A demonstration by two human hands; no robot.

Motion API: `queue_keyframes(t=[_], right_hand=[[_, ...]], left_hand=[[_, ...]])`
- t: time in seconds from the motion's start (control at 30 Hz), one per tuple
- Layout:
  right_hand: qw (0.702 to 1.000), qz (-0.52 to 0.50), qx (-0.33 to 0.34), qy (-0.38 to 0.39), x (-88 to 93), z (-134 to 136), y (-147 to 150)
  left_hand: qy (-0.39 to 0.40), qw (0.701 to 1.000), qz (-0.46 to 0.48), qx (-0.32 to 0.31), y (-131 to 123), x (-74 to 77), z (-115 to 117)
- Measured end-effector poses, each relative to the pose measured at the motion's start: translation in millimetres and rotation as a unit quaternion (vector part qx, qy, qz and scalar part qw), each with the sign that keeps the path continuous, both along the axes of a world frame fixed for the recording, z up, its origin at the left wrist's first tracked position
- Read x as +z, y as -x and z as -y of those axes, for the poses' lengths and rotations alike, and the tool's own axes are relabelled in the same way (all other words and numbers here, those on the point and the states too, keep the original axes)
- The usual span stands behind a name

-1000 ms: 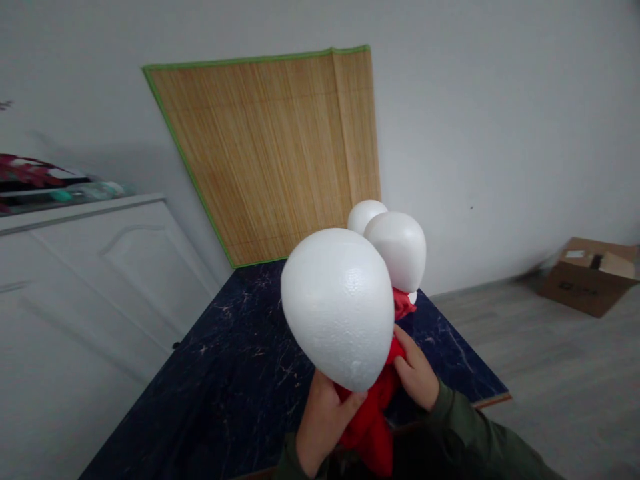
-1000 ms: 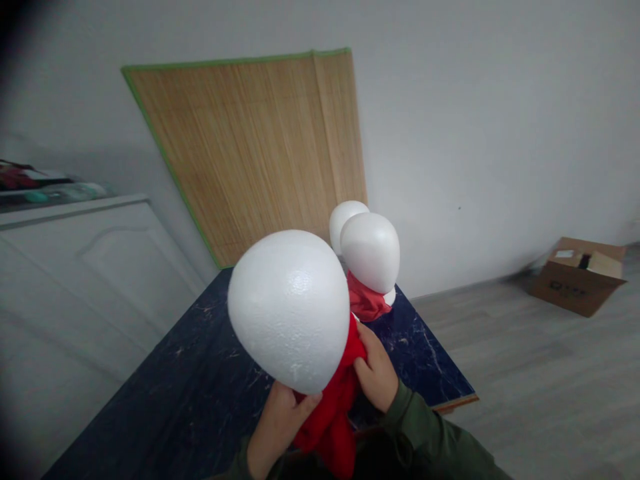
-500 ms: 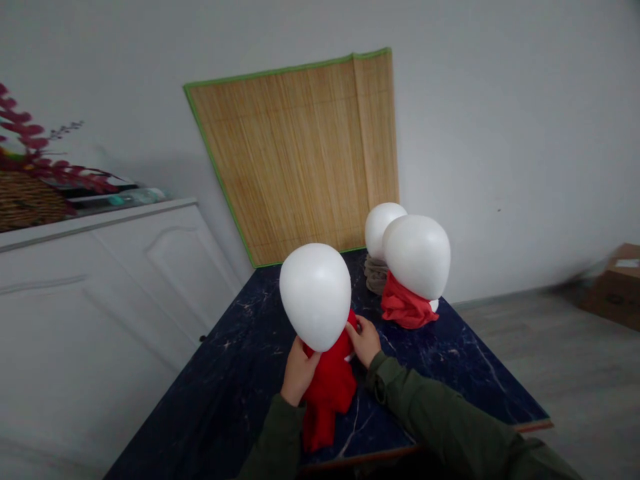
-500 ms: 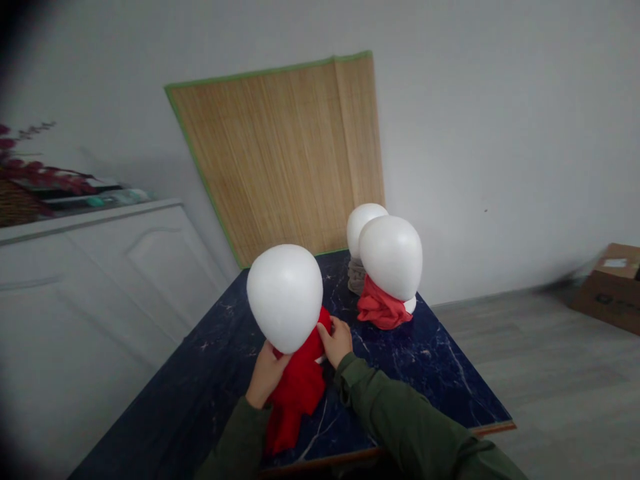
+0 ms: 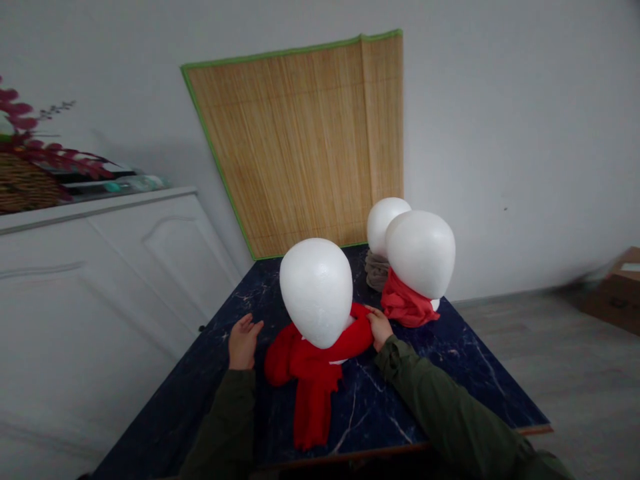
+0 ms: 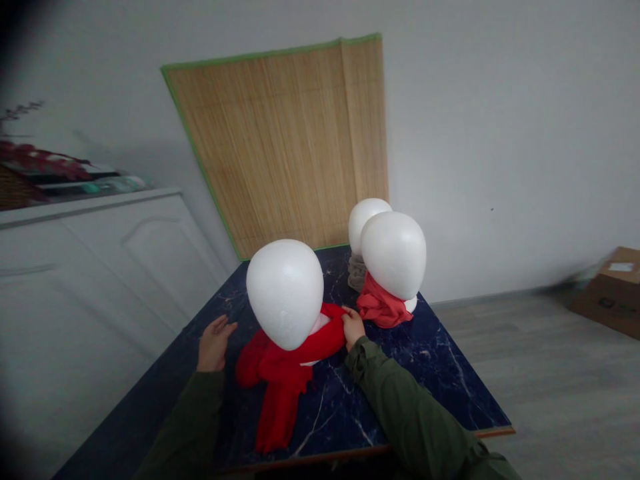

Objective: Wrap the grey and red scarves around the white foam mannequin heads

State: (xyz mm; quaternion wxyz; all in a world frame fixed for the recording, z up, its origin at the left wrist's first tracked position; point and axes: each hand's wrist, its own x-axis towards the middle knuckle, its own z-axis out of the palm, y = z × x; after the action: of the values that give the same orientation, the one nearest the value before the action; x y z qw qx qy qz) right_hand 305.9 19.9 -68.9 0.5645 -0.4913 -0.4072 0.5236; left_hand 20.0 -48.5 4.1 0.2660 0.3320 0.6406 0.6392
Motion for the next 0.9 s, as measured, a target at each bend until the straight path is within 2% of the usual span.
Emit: queue_keyframes(t=[0.07, 0.13, 0.2, 0.27, 0.33, 0.43, 0.5, 0.6, 0.73, 0.83, 0.9], right_hand=[[1.0, 0.011, 0.007, -0.011, -1.8, 2, 1], [0.999, 0.03, 0.015, -0.029, -2.6, 4, 2], [0.997, 0.057, 0.025, -0.048, -2.0, 6, 2], [0.993, 0.09, 0.035, -0.064, 0.0, 9, 2], [0.988, 0.125, 0.043, -0.08, 3.2, 14, 1], [0.979, 0.17, 0.052, -0.102, 9.1, 22, 1], [0.974, 0.189, 0.055, -0.111, 12.9, 27, 1], [0.972, 0.201, 0.052, -0.108, 17.0, 31, 1], [0.976, 0.19, 0.059, -0.09, 17.3, 29, 1], [0.981, 0.157, 0.089, -0.065, 14.9, 33, 7], [0.983, 0.128, 0.122, -0.043, 14.8, 41, 13]], left_hand=[[-0.013, 0.998, -0.047, -0.026, -13, 0.4, 11], [-0.012, 0.984, -0.118, -0.136, -35, 0.1, 23], [-0.014, 0.945, -0.213, -0.248, -60, -0.2, 32], [-0.028, 0.911, -0.284, -0.296, -84, -0.7, 33], [-0.038, 0.916, -0.283, -0.281, -101, -1.5, 28], [-0.017, 0.951, -0.217, -0.221, -115, -3.9, 17], [-0.002, 0.965, -0.184, -0.186, -118, -5.1, 12], [-0.018, 0.967, -0.185, -0.172, -114, -3.7, 12], [-0.017, 0.977, -0.168, -0.132, -85, 9.2, 8], [-0.033, 0.986, -0.155, -0.062, -41, 27.7, -7], [-0.046, 0.982, -0.185, -0.004, -9, 41.2, -22]])
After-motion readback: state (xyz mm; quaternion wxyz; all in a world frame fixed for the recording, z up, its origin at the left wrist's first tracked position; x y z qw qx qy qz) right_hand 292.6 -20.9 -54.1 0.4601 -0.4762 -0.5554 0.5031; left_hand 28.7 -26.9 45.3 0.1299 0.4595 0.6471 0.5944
